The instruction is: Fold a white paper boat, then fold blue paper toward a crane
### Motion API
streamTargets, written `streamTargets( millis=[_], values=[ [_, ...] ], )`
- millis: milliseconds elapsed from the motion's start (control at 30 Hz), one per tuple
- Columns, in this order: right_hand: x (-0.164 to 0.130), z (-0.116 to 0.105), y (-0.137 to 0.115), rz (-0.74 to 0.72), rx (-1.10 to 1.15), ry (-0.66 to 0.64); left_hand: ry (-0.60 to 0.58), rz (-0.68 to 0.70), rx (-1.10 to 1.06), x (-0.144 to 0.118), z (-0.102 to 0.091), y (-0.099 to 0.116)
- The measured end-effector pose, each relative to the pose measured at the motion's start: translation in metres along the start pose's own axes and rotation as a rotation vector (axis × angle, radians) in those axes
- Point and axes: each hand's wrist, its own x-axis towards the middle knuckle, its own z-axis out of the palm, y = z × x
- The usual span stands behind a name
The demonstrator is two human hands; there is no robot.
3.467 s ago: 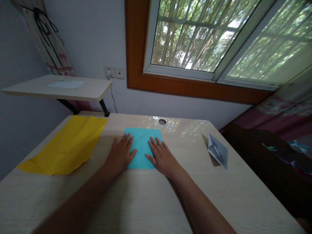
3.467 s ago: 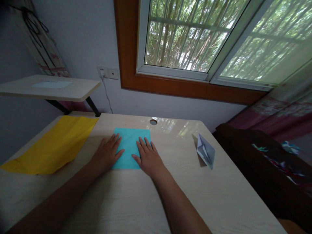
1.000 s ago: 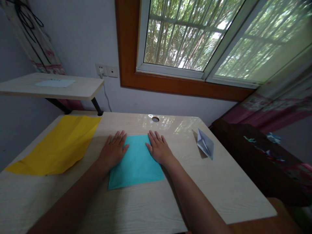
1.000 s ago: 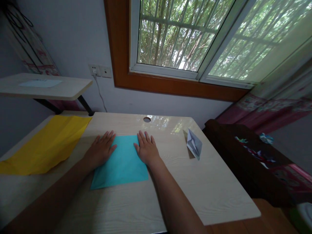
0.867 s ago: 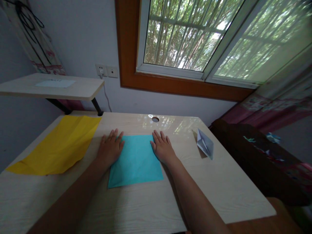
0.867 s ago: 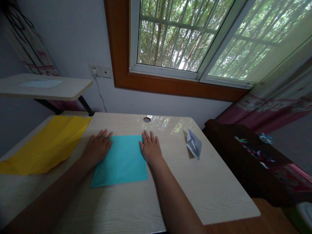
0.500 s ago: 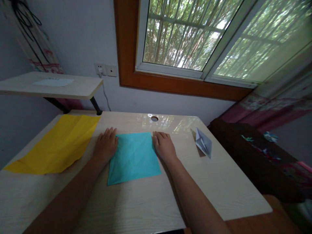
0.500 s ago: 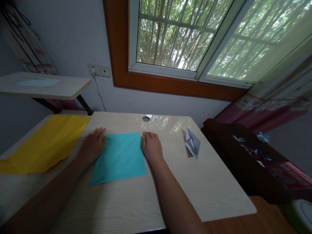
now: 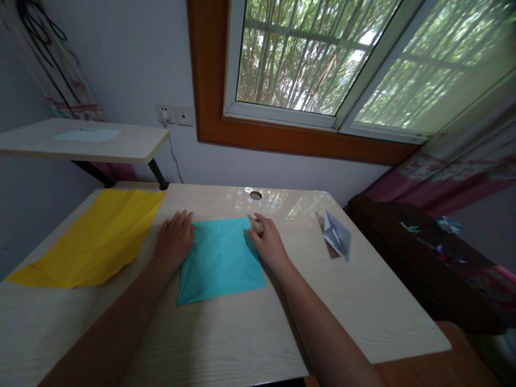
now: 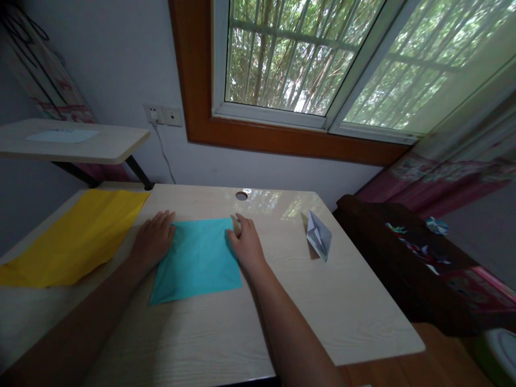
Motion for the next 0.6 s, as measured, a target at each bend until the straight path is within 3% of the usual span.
streamTargets(
  millis=[267, 400, 600],
  values=[
    [-0.0026, 0.0028, -0.0028, -0.064, -0.009, -0.029, 0.011, -0.008, -0.018, -0.0014, -0.0022, 0.0019],
    [-0.0037, 0.0027, -0.0074, -0.112, 0.1, -0.023, -0.001, -0.015, -0.02, -0.0013, -0.0024, 0.0022],
    [-0.0005, 0.0045, -0.002, -0.018, 0.273, 0.039, 0.016, -0.022, -0.049, -0.0013, -0.0017, 0.0025]
  ],
)
